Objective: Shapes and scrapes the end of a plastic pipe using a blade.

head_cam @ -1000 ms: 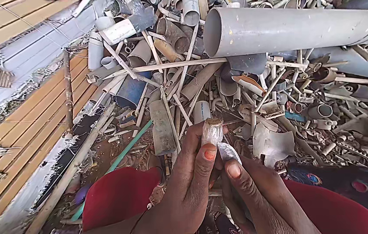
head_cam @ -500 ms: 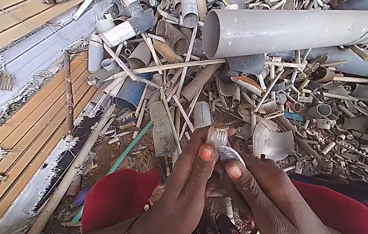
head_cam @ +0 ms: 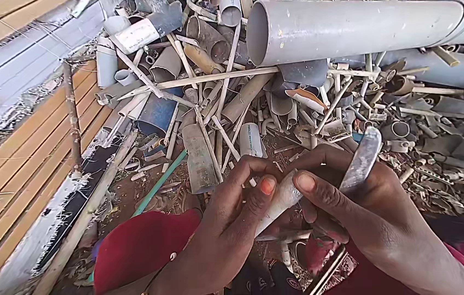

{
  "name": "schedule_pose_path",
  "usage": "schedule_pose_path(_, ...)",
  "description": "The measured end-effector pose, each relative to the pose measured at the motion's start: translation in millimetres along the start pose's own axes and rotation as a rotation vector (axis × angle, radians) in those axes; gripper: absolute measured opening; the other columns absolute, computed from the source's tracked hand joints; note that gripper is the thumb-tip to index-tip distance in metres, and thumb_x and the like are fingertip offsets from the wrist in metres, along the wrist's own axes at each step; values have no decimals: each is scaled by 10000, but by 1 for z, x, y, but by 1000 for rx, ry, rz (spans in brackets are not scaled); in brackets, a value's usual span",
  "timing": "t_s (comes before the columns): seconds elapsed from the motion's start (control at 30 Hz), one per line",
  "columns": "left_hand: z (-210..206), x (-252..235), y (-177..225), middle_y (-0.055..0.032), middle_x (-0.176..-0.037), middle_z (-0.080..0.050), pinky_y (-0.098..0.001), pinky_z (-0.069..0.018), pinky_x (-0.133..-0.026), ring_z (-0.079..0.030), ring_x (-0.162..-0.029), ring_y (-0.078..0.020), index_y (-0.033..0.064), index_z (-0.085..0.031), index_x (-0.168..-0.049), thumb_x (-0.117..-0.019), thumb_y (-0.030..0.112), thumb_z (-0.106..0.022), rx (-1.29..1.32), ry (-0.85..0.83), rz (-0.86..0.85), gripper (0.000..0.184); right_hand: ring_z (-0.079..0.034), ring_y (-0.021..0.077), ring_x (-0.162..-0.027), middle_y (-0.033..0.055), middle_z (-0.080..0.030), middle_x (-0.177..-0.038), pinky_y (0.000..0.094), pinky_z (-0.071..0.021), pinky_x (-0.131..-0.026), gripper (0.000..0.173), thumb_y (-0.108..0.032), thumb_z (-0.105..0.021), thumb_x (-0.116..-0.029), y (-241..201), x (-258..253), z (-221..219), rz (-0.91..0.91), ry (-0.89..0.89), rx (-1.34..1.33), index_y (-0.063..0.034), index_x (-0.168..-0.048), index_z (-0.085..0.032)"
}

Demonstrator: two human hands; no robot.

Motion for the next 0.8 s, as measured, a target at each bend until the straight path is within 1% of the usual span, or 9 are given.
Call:
schedule_pose_path(0.03, 2, -1, 0, 10, -1120, -644, -203, -612, -751, -677, -919, -43, 75, -593, -1209, -1110, 327, -415, -83, 28, -57, 323, -522, -78, -536, -113, -591, -690, 74, -426, -454, 94, -208, -591, -1039, 1, 0, 0, 8, 26, 26, -131, -1005, -633)
schedule_pose_path(0.07, 4, -2, 1, 2, -1159, -657, -211, -611, -794, -683, -956, -50, 66, -621, -1230, -1096, 352, -451, -145, 52, -111, 359, -525, -72, -533, -108, -597, -697, 79, -430, -450, 82, -204, -596, -1034, 1, 0, 1, 17, 48, 56, -134, -1007, -628)
schedule_pose_path(0.17, 5, -5, 5, -15, -1129, -719, -219, -638, -805, -729, -916, -80, 28, -662, -1180, -987, 259, -687, -248, 117, -227, 302, -538, -67, -555, -103, -615, -736, 83, -442, -462, 107, -215, -591, -1040, 1, 1, 1, 65, 69, 115, -115, -1048, -628)
schedule_pose_path(0.27, 6, -5, 6, -21, -1090, -763, -226, -649, -810, -756, -915, -110, 35, -716, -1085, -905, 153, -779, -227, 181, -293, 223, -534, -71, -562, -101, -609, -738, 81, -439, -468, 125, -215, -573, -1051, 0, 2, 1, 95, 58, 96, -106, -1047, -634)
schedule_pose_path(0.37, 7, -6, 5, -37, -1117, -768, -245, -630, -888, -743, -1020, -130, 32, -751, -1067, -888, 88, -780, -152, 169, -317, 190, -520, -77, -564, -105, -602, -743, 83, -432, -472, 123, -202, -571, -1047, -1, 2, 2, 93, 39, 70, -99, -1061, -637)
schedule_pose_path(0.43, 8, -7, 4, -57, -1115, -770, -258, -628, -905, -741, -1036, -145, 23, -765, -1056, -892, 64, -771, -109, 158, -309, 169, -513, -85, -561, -113, -602, -742, 82, -428, -468, 125, -186, -559, -1047, 0, 2, 2, 105, 31, 73, -88, -1067, -633)
schedule_pose_path(0.6, 9, -6, 6, -49, -1070, -771, -226, -638, -845, -749, -956, -110, 4, -744, -1016, -933, 71, -730, -191, 167, -301, 108, -529, -71, -570, -109, -607, -750, 94, -446, -480, 128, -191, -565, -1037, 5, 3, 2, 103, 41, 115, -95, -1075, -641)
schedule_pose_path(0.7, 7, -5, 7, -27, -1045, -754, -186, -624, -830, -725, -954, -58, 1, -719, -979, -973, 130, -695, -353, 171, -348, 131, -554, -72, -610, -108, -634, -784, 88, -459, -512, 193, -309, -660, -1005, 5, 3, 2, 111, 49, 179, -124, -1052, -632)
schedule_pose_path(0.8, 5, -4, 6, -12, -1041, -720, -170, -624, -782, -711, -907, -33, 13, -684, -1002, -1008, 164, -646, -354, 153, -297, 156, -547, -66, -594, -105, -622, -772, 87, -455, -499, 115, -247, -654, -1006, 6, 3, 1, 125, 59, 228, -135, -1018, -629)
Point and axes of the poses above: each hand's wrist, its own x-axis away from the middle knuckle, its own z-axis out of the back of the hand, y = z × x, the point moved 3 cm from there along -x, towards the middle knuckle
